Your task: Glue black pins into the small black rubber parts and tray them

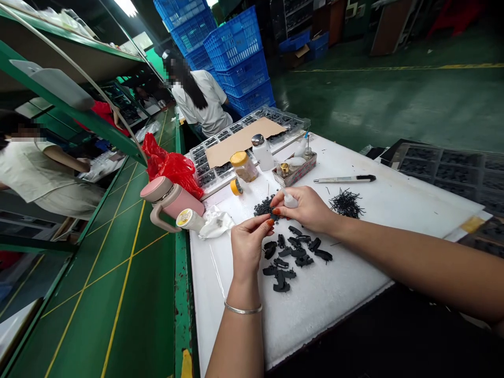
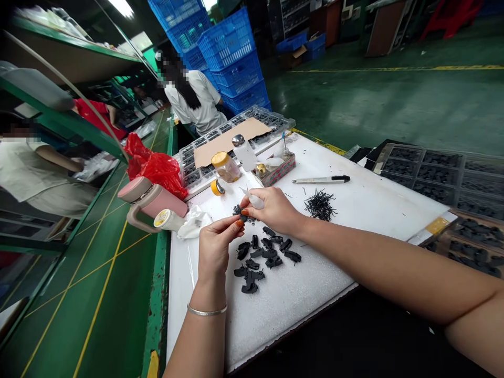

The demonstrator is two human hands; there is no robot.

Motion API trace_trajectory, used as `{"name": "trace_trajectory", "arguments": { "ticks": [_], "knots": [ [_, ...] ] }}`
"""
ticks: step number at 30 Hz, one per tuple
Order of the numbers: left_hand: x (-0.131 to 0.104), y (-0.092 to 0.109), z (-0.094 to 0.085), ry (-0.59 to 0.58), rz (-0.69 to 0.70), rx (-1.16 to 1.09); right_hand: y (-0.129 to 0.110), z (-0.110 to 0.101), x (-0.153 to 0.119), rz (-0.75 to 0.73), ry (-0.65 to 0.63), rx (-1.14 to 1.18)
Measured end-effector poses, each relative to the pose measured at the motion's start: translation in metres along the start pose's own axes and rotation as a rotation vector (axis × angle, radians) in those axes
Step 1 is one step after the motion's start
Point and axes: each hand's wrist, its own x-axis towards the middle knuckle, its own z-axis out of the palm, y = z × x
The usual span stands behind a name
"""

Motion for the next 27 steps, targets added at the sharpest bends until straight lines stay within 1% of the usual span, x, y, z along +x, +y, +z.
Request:
{"name": "trace_trajectory", "arguments": {
  "ticks": [3, 6, 8, 10, 13, 16, 18, 20, 24, 27],
  "knots": [
    [-0.001, 0.001, -0.001, -0.009, 0.038, 0.049, 0.000, 0.001, -0.001, 0.006, -0.023, -0.009],
    [0.000, 0.001, -0.003, 0.000, 0.052, 0.065, -0.003, -0.002, 0.000, 0.053, -0.070, 0.055],
    [0.001, 0.001, -0.004, 0.018, 0.035, 0.038, -0.006, -0.006, 0.001, 0.088, -0.063, 0.118],
    [0.002, 0.001, -0.005, 0.032, 0.014, -0.005, -0.008, -0.011, 0.002, 0.100, -0.030, 0.143],
    [0.002, 0.002, -0.005, 0.042, -0.001, -0.041, -0.013, -0.020, 0.002, 0.069, -0.006, 0.009],
    [0.002, 0.001, -0.005, 0.045, 0.013, -0.018, -0.018, -0.028, 0.001, 0.028, -0.028, -0.182],
    [0.002, 0.001, -0.005, 0.046, 0.031, 0.014, -0.022, -0.032, 0.000, 0.010, -0.025, -0.214],
    [0.002, 0.000, -0.004, 0.050, 0.046, 0.047, -0.025, -0.034, -0.001, -0.020, 0.038, -0.207],
    [0.002, 0.001, -0.003, 0.058, 0.052, 0.098, -0.031, -0.033, -0.007, -0.144, 0.242, -0.140],
    [0.001, 0.002, 0.000, 0.057, 0.044, 0.129, -0.034, -0.030, -0.013, -0.194, 0.297, -0.132]
  ]
}}
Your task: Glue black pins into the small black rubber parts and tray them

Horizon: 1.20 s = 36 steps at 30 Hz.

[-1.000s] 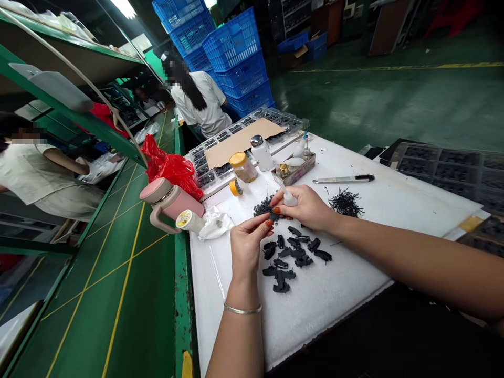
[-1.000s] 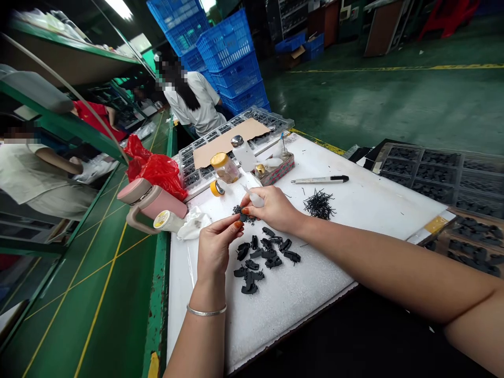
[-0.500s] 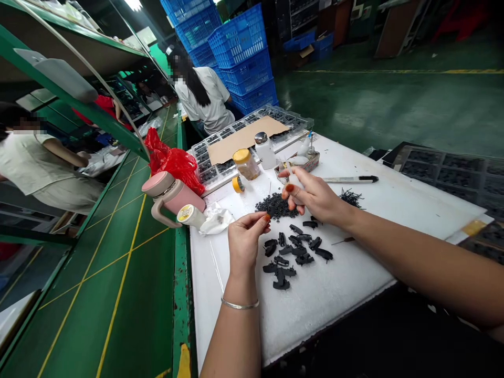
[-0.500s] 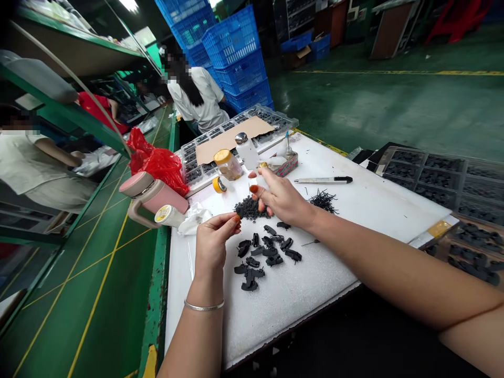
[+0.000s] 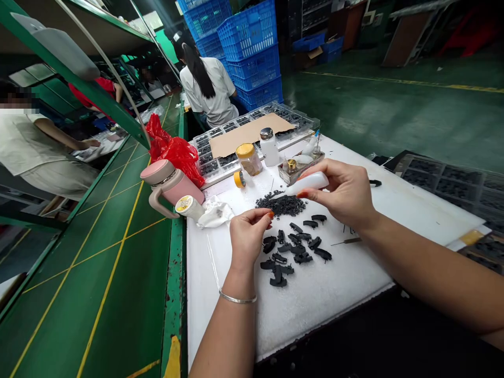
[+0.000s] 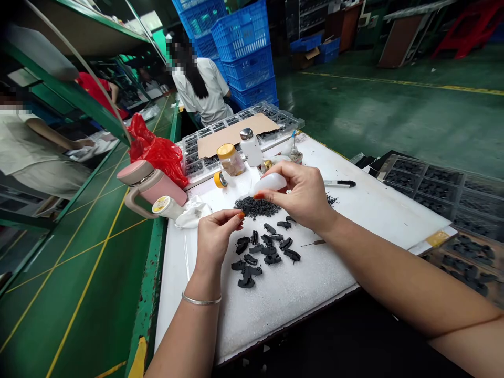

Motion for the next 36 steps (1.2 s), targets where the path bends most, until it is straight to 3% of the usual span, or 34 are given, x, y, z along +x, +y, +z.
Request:
{"name": "trace_trajectory", "arguments": {
  "ticks": [10, 24, 36],
  "knots": [
    [-0.0020, 0.0001, 0.0033, -0.006, 0.020, 0.088, -0.0006, 0.0008, -0.0050, -0.091, -0.027, -0.235],
    [-0.0024, 0.0012, 0.0039, -0.018, 0.029, 0.098, 0.0001, 0.0018, -0.0043, -0.133, -0.051, -0.250],
    [-0.0028, 0.0026, 0.0039, -0.022, 0.022, 0.096, 0.0048, 0.0035, -0.0033, -0.281, -0.001, -0.184]
  ]
}}
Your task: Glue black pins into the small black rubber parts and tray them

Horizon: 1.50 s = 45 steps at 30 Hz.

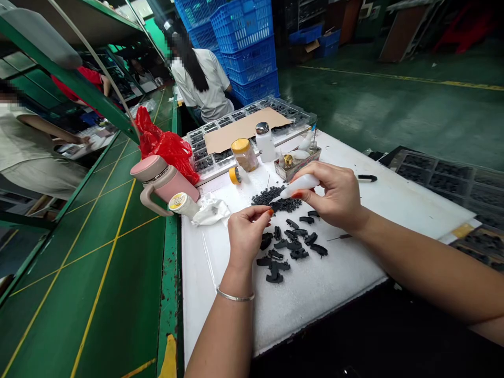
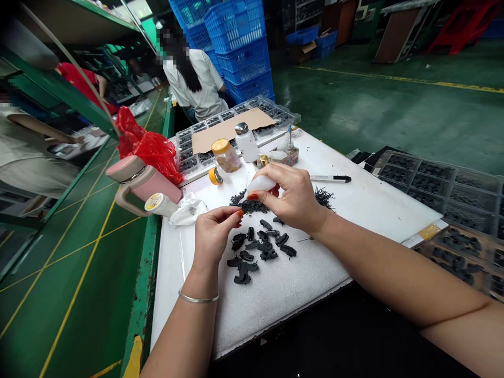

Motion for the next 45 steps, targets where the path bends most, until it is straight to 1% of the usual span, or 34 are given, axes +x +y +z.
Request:
{"name": "trace_trajectory", "arguments": {
  "ticks": [6, 18, 22, 24, 26, 33, 34, 36, 38, 40, 42, 43, 45],
  "knots": [
    [0.000, -0.001, 0.000, 0.002, 0.004, -0.011, -0.002, -0.001, 0.000, 0.012, 0.023, -0.015],
    [0.000, -0.001, 0.000, 0.002, 0.003, -0.012, -0.001, 0.000, 0.000, 0.033, -0.014, -0.005],
    [0.001, -0.002, 0.000, 0.000, 0.006, -0.019, -0.002, 0.000, 0.000, 0.062, -0.004, 0.036],
    [0.001, -0.002, -0.001, -0.004, 0.012, -0.021, -0.002, 0.000, 0.001, 0.115, 0.011, 0.104],
    [0.001, -0.003, -0.001, -0.007, 0.015, -0.026, 0.000, 0.000, 0.002, 0.196, 0.031, 0.228],
    [0.001, -0.002, -0.001, -0.022, -0.015, -0.152, 0.014, 0.001, 0.011, 0.548, 0.106, 0.726],
    [0.001, -0.003, -0.001, -0.027, -0.020, -0.179, 0.016, 0.001, 0.011, 0.608, 0.091, 0.788],
    [0.001, -0.003, -0.001, -0.036, -0.032, -0.232, 0.017, 0.004, 0.011, 0.702, 0.016, 0.869],
    [0.001, -0.003, -0.001, -0.041, -0.038, -0.273, 0.018, 0.008, 0.009, 0.721, -0.103, 0.862],
    [0.001, -0.003, -0.001, -0.050, -0.038, -0.297, 0.016, 0.012, 0.006, 0.677, -0.253, 0.760],
    [0.000, -0.003, -0.001, -0.062, -0.034, -0.308, 0.014, 0.017, 0.002, 0.593, -0.372, 0.588],
    [0.000, -0.002, -0.001, -0.069, -0.030, -0.311, 0.012, 0.019, 0.000, 0.548, -0.401, 0.490],
    [0.000, -0.001, 0.000, -0.082, -0.023, -0.309, 0.009, 0.022, -0.003, 0.466, -0.398, 0.314]
  ]
}}
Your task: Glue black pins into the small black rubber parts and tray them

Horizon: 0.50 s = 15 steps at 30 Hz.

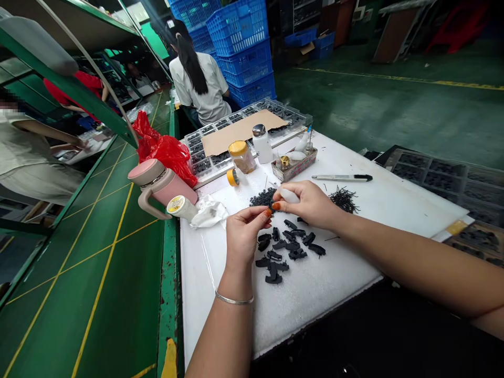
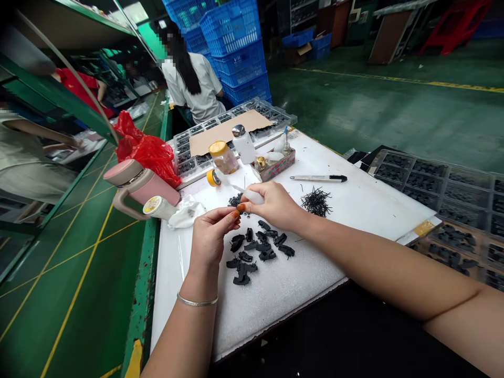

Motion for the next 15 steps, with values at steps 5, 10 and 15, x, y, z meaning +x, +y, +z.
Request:
{"name": "trace_trajectory", "arguments": {
  "ticks": [5, 10, 15],
  "knots": [
    [0.000, 0.000, 0.000, -0.035, -0.030, -0.051, -0.001, 0.001, -0.002, -0.046, 0.086, -0.163],
    [0.001, 0.000, -0.003, -0.047, -0.107, -0.237, -0.003, -0.006, -0.001, -0.019, 0.106, -0.092],
    [0.002, 0.001, -0.003, -0.033, -0.151, -0.347, -0.004, -0.007, 0.000, -0.037, 0.010, 0.031]
  ]
}}
